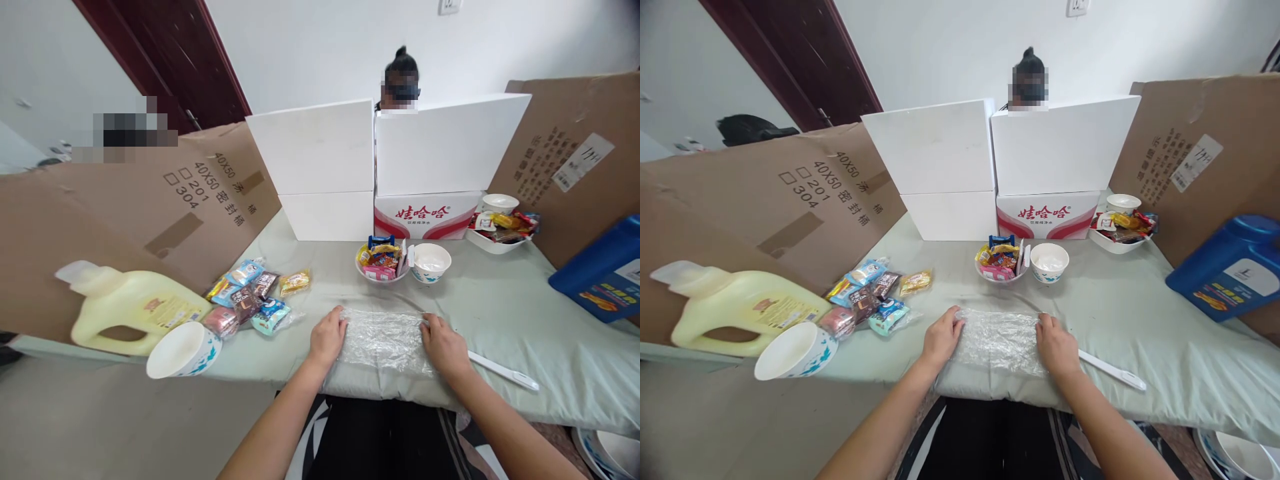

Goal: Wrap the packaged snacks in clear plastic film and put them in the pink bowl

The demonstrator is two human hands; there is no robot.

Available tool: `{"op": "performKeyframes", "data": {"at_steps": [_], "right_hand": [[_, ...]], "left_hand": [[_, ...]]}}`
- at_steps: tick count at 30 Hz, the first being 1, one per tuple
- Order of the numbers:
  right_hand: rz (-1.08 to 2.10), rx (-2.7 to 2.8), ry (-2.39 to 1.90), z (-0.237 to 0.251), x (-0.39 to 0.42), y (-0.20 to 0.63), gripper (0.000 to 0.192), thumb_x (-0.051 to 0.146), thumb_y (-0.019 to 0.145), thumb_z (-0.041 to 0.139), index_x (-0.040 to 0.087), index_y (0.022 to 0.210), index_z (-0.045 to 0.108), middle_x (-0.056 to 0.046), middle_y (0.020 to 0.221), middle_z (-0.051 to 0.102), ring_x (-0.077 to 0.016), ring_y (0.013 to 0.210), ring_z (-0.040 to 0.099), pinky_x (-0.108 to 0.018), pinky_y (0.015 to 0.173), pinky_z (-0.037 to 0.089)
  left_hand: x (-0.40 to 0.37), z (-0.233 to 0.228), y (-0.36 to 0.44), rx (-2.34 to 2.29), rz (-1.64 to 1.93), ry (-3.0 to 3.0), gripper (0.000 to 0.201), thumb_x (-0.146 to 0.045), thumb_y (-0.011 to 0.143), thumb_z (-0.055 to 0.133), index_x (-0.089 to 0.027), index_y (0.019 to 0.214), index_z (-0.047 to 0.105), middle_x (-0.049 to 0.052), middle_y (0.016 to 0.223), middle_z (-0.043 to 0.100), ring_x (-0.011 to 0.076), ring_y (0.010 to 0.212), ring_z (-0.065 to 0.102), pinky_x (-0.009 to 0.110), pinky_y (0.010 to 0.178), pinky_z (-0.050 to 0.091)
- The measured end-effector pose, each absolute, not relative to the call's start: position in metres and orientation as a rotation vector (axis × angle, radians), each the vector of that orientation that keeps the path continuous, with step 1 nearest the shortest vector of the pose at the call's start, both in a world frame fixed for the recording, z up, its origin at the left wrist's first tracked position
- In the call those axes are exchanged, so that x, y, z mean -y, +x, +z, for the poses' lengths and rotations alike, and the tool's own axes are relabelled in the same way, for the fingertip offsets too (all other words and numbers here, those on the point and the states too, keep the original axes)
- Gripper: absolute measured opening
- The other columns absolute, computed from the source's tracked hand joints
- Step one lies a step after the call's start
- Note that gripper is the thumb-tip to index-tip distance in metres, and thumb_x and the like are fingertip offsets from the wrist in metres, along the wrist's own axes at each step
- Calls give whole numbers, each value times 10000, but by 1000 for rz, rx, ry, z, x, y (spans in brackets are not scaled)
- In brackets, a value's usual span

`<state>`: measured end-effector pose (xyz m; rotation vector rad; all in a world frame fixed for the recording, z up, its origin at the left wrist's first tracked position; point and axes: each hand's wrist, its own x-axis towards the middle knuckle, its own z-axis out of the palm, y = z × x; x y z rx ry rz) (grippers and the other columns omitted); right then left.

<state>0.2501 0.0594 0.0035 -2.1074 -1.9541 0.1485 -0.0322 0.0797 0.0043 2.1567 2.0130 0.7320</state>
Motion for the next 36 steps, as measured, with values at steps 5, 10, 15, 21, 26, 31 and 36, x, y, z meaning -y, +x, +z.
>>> {"op": "performKeyframes", "data": {"at_steps": [5,10,15,21,26,31,36], "right_hand": [[64,2006,-2109,-2,-59,247,265,286,978,371,196,1153,548,-81,1073,647,-178,773,653,-274,612,441],[6,2049,-2097,-3,-62,252,254,277,971,383,199,1130,566,-70,1028,656,-161,690,639,-269,582,425],[-82,1992,-2106,15,-69,272,311,268,970,348,152,1138,582,-115,1040,650,-214,825,634,-324,718,460],[-4,2422,-1569,15,-57,239,426,411,953,391,204,1285,559,-102,1334,559,-268,1263,454,-446,1070,295],[129,2569,-1587,-5,-52,224,642,543,926,380,209,1472,326,-76,1534,303,-295,1424,221,-553,1125,168],[123,2557,-1600,-9,-53,229,632,540,927,377,226,1473,324,-65,1542,277,-285,1436,190,-549,1137,149],[82,2531,-1592,-13,-53,229,625,548,924,378,237,1464,343,-64,1529,316,-276,1434,198,-542,1138,152]], "left_hand": [[-72,22,-13,-1929,862,2524,188,-188,911,495,-160,1037,631,108,955,643,256,914,592,374,807,464],[-64,16,20,-1234,495,2738,343,-375,913,548,-221,1218,578,71,1274,598,260,1237,482,431,1047,350],[-60,2,23,-1257,267,2630,684,-583,893,485,-281,1474,289,58,1559,269,303,1448,162,536,1158,99],[-58,5,25,-1259,285,2602,679,-567,895,493,-293,1480,284,57,1554,281,287,1450,165,525,1164,98],[-65,4,-24,-1478,280,2562,644,-507,870,564,-314,1448,357,62,1541,313,296,1440,204,530,1149,159],[-63,10,-101,-2263,457,2247,399,-273,890,477,-132,1250,575,192,1372,499,364,1297,412,531,1049,325],[-31,21,-92,-2182,695,2184,198,-271,886,489,-179,876,665,100,933,631,276,951,562,416,879,445]]}}
